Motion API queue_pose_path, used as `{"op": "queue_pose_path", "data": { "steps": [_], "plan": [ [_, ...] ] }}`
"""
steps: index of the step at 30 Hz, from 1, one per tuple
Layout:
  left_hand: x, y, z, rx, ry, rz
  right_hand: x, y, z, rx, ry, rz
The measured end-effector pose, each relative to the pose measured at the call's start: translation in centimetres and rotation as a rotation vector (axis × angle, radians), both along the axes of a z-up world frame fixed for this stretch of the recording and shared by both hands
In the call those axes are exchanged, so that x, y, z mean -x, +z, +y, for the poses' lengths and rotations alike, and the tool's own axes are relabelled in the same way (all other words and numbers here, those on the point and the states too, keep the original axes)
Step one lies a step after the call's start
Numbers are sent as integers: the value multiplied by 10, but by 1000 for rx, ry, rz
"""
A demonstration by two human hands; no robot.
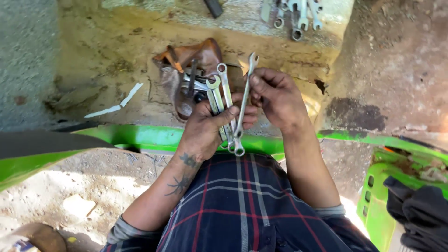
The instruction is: Organizing and sorting various wrenches and hand tools on the floor of a vehicle cabin
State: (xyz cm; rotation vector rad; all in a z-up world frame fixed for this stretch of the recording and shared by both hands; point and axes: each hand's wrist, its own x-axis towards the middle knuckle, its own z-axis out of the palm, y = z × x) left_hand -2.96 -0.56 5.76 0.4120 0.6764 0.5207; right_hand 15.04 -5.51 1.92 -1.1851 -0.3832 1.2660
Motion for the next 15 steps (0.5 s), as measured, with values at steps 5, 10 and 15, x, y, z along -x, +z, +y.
{"op": "queue_pose_path", "data": {
  "steps": [5,10,15],
  "plan": [
    [-5,6,-7,46,-122,-28,-23,13,-3,-144,15,255],
    [-3,-19,-18,10,-100,67,-21,7,2,-168,81,247],
    [-7,6,-3,60,-46,122,-39,16,17,-47,62,-360]
  ]
}}
